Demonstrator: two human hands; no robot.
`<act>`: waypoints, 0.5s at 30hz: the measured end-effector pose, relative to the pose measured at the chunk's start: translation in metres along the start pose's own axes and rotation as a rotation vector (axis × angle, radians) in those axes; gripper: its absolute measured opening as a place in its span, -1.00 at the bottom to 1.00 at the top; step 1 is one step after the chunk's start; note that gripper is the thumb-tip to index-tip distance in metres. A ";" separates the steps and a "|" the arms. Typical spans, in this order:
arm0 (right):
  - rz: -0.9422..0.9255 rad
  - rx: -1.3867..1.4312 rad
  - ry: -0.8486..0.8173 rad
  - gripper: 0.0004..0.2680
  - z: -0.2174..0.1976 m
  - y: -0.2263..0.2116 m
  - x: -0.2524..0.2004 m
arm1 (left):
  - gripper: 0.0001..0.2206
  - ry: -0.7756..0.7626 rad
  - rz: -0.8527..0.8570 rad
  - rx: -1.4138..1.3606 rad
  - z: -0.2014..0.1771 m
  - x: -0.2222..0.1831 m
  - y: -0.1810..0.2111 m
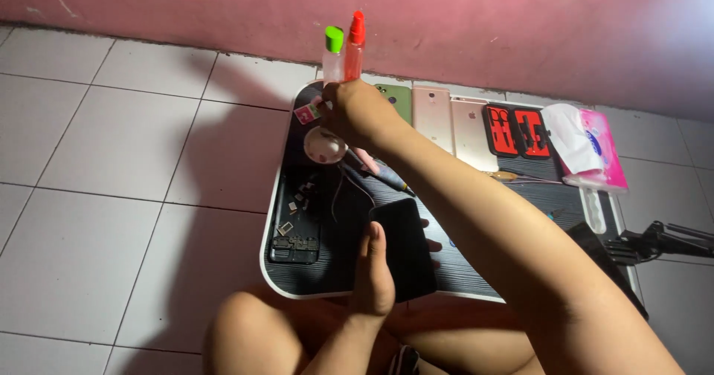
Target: Applying adhesive and assembling components during a mobile phone repair on a small portable table.
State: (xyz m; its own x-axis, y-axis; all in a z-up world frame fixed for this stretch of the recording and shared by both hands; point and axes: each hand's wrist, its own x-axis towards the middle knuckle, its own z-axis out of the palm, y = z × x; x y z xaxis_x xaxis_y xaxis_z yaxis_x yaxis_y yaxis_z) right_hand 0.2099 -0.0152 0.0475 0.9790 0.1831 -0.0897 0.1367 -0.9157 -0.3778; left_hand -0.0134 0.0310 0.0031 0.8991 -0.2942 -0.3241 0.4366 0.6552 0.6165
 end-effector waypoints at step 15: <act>-0.037 0.084 0.213 -0.82 -0.062 0.030 -0.070 | -0.26 0.065 0.017 -0.161 -0.003 0.013 -0.012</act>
State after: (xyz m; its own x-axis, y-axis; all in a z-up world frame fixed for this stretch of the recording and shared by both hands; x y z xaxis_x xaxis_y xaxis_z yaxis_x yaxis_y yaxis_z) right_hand 0.1548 -0.0777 0.0999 0.9845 0.1288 0.1186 0.1691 -0.8751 -0.4533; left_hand -0.0071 0.0214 -0.0108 0.9002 -0.2399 -0.3634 0.4059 0.7644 0.5010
